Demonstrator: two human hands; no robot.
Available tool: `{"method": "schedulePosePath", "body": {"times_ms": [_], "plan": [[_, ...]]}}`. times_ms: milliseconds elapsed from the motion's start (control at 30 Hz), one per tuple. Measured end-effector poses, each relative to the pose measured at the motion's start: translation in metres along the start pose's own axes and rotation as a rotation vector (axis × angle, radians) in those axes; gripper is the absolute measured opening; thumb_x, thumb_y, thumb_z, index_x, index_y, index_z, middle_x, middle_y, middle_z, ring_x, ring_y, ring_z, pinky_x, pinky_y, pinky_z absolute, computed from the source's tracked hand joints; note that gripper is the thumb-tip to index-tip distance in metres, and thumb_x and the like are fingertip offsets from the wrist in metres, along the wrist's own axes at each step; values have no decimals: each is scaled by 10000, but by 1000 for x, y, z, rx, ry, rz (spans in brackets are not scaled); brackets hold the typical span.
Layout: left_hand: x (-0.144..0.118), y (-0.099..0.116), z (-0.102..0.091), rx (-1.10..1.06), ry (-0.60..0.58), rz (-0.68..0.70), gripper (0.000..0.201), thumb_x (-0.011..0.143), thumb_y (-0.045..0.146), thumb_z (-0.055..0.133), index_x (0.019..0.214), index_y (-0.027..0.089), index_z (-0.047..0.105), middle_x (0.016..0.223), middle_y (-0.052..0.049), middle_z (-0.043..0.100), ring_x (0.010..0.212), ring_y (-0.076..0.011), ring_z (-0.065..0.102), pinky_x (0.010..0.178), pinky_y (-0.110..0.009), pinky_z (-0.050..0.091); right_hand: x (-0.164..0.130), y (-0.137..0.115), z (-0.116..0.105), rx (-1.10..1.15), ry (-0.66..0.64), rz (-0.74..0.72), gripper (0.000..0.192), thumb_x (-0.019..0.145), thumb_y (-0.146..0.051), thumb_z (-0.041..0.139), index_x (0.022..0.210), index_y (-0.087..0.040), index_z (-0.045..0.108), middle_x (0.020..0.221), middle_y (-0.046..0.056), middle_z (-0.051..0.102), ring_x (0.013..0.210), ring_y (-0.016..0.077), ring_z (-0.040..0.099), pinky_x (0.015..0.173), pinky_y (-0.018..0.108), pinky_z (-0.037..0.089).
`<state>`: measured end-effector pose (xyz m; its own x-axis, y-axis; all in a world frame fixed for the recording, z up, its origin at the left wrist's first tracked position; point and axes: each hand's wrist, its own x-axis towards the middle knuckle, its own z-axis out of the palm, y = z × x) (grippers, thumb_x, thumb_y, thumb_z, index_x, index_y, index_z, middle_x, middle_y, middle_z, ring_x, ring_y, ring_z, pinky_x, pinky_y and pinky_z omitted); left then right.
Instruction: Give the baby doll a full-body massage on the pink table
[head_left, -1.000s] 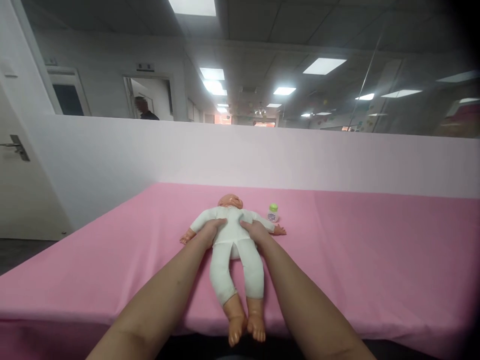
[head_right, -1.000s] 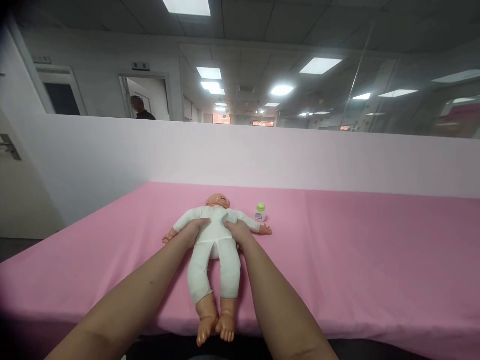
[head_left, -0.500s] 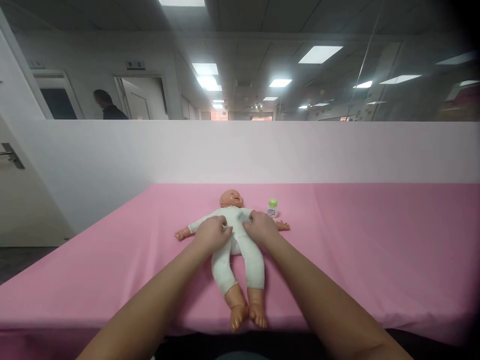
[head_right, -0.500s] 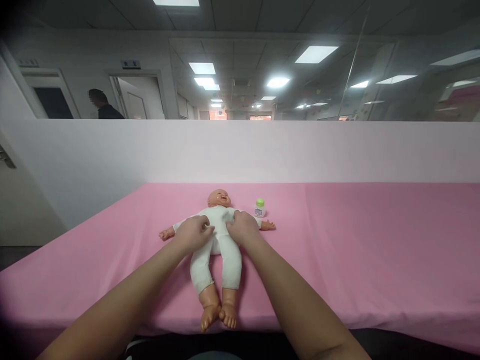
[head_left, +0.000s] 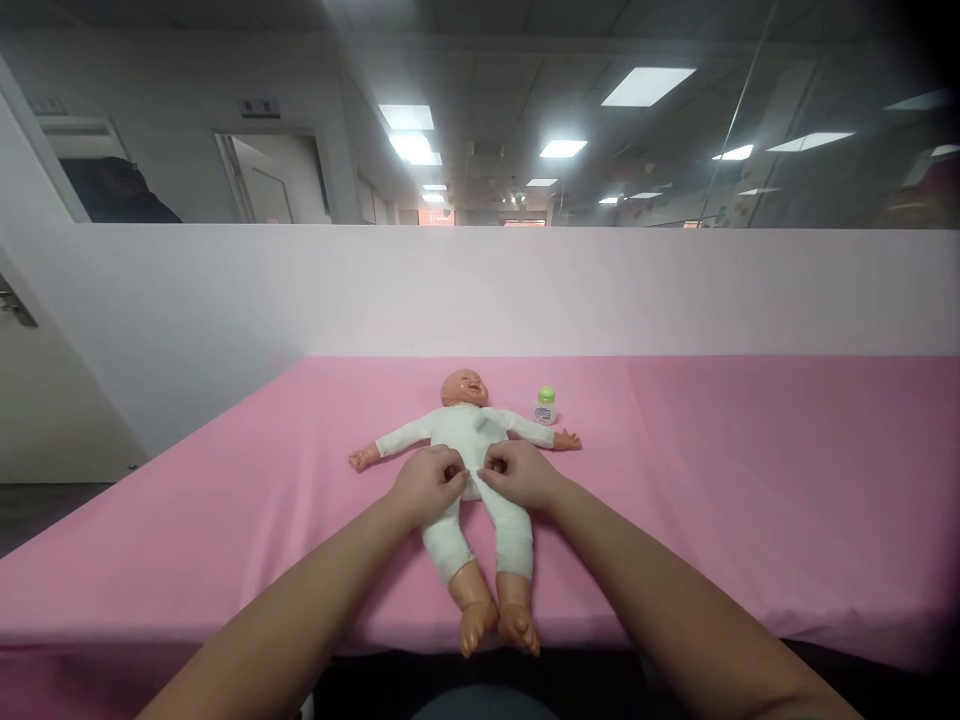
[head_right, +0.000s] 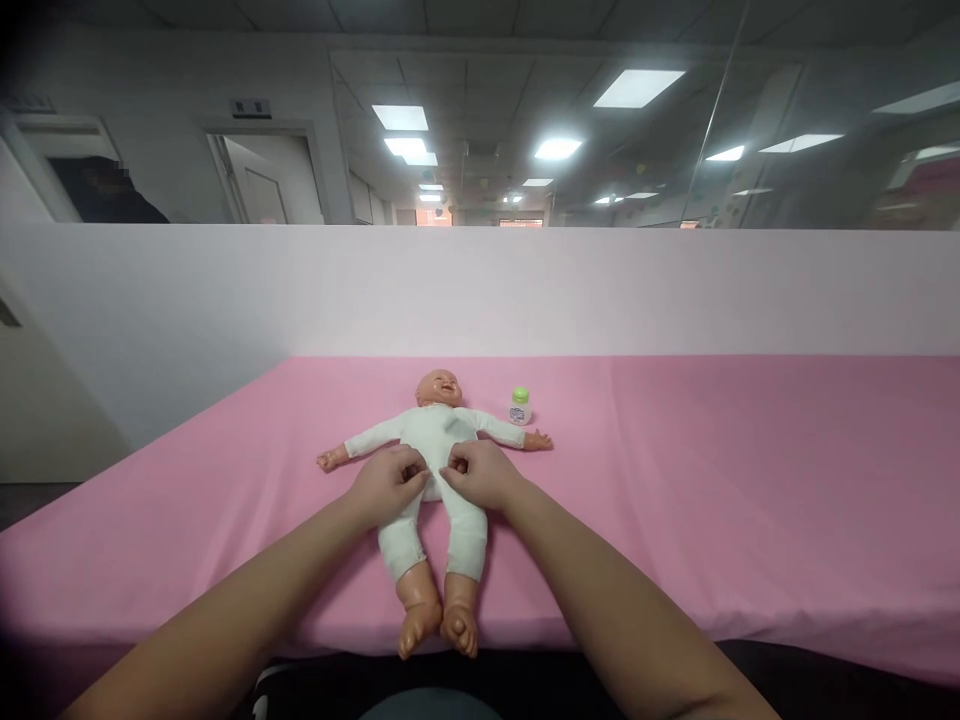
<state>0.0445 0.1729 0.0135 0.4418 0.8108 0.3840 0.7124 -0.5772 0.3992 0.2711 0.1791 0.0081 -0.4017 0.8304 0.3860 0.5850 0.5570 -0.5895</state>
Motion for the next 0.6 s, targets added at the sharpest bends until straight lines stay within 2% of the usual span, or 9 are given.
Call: {"method": "schedulePosePath", "body": {"times_ms": [100,167,333,433,467,533,600], "plan": [[0,3,-1,33,55,-17,118,883,284,605,796,220,652,861,-44,684,843,-218,624,745,-347,434,2,-2,0,-43,112,20,169,859,-286,681,719,-213,622,760,4,693,744,170,603,709,299,418],[0,6,-3,49,53,-49,115,872,293,608,797,219,654,866,-51,695,841,-225,627,724,-348,423,2,-3,1,-68,122,54,188,855,-289,678,699,-213,605,750,8,685,739,172,594,687,298,403],[-7,18,-14,3,-124,-101,251,867,364,606,660,223,615,702,-20,677,654,-189,570,603,-339,341,-8,-7,-2,-40,-94,105,319,861,-325,670,599,-216,526,603,-17,591,593,143,493,564,302,311],[-10,19,-19,-123,-229,-132,379,884,433,593,577,220,530,569,4,553,537,-151,450,539,-334,269,-12,-10,-13,51,-248,141,422,858,-429,692,561,-217,481,534,-41,473,538,126,409,534,301,279],[-9,18,-20,-178,-243,-154,417,889,459,588,561,219,494,539,11,501,515,-142,410,524,-332,247,-11,-10,-19,97,-263,154,443,863,-461,683,560,-218,472,533,-46,448,532,121,387,530,298,275],[-1,11,-19,-281,-193,-206,449,896,494,576,560,221,459,528,19,450,508,-134,385,516,-321,245,-1,-8,-29,180,-174,180,437,876,-490,651,579,-217,485,566,-46,455,546,119,386,534,289,287],[17,0,-19,-340,-36,-266,406,892,490,575,598,221,493,573,15,500,555,-145,452,540,-304,314,19,-3,-37,217,38,209,391,875,-484,635,615,-215,524,621,-35,511,593,129,443,560,280,329]]}}
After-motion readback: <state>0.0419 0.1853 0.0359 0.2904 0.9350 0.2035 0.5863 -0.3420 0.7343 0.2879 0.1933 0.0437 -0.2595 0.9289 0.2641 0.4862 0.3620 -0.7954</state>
